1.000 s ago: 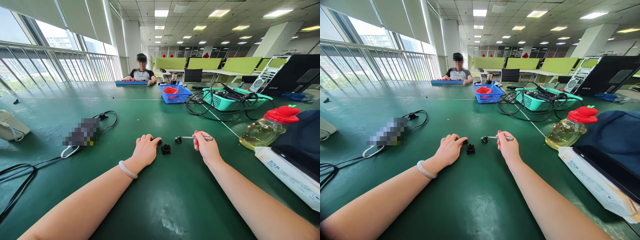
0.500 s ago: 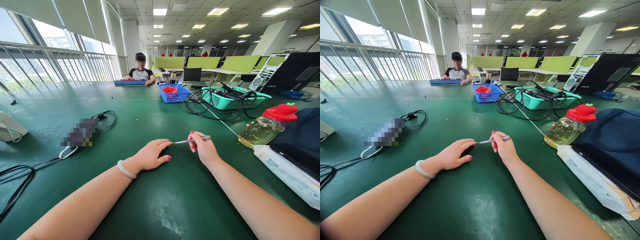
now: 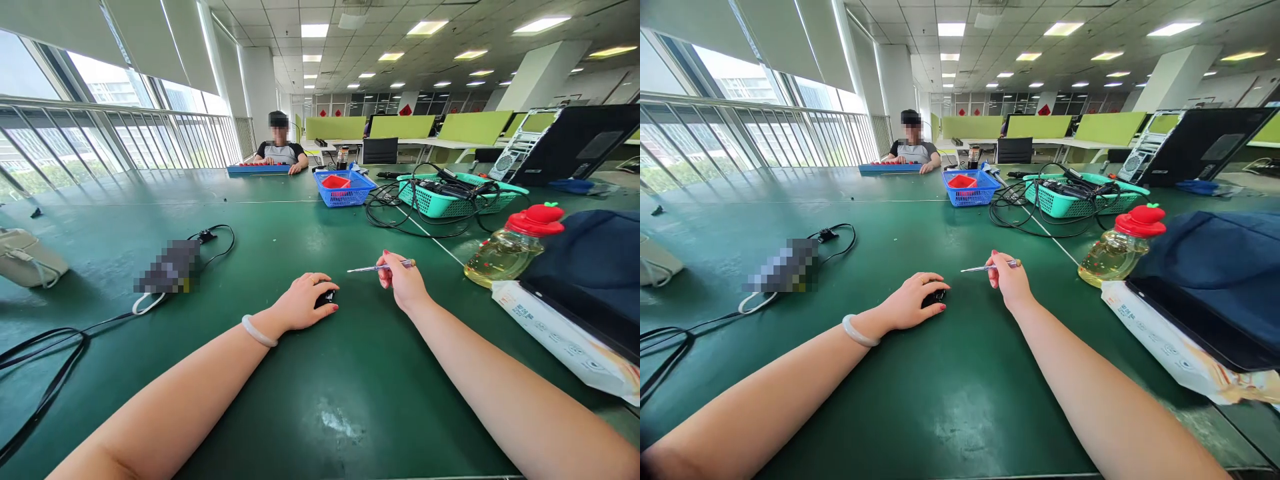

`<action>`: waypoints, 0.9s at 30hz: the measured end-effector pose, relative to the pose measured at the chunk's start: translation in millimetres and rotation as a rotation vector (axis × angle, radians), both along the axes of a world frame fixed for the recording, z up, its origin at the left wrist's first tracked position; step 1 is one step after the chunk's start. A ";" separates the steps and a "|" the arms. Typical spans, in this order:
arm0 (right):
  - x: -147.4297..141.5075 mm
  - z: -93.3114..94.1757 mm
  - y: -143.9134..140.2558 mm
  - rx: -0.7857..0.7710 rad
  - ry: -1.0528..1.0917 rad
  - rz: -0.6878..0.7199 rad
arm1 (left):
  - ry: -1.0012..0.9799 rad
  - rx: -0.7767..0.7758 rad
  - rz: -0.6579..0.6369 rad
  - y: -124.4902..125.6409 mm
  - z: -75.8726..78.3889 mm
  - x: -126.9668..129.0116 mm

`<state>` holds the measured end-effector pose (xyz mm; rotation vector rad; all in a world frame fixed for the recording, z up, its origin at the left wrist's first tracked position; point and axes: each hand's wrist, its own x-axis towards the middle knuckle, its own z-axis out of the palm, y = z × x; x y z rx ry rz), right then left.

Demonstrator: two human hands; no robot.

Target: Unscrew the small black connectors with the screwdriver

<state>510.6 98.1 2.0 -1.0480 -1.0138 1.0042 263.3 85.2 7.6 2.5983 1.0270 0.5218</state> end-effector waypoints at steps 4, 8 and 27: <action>1.0 -0.3 -1.3 0.007 0.003 -0.016 | 0.016 -0.018 0.039 -7.1 2.7 0.4; -2.4 -0.9 -3.3 -0.007 0.008 -0.040 | 0.007 -0.017 0.017 -22.5 7.3 -10.6; -12.3 -0.6 -9.4 -0.012 -0.012 0.061 | -0.081 0.045 0.849 -84.2 31.2 -246.9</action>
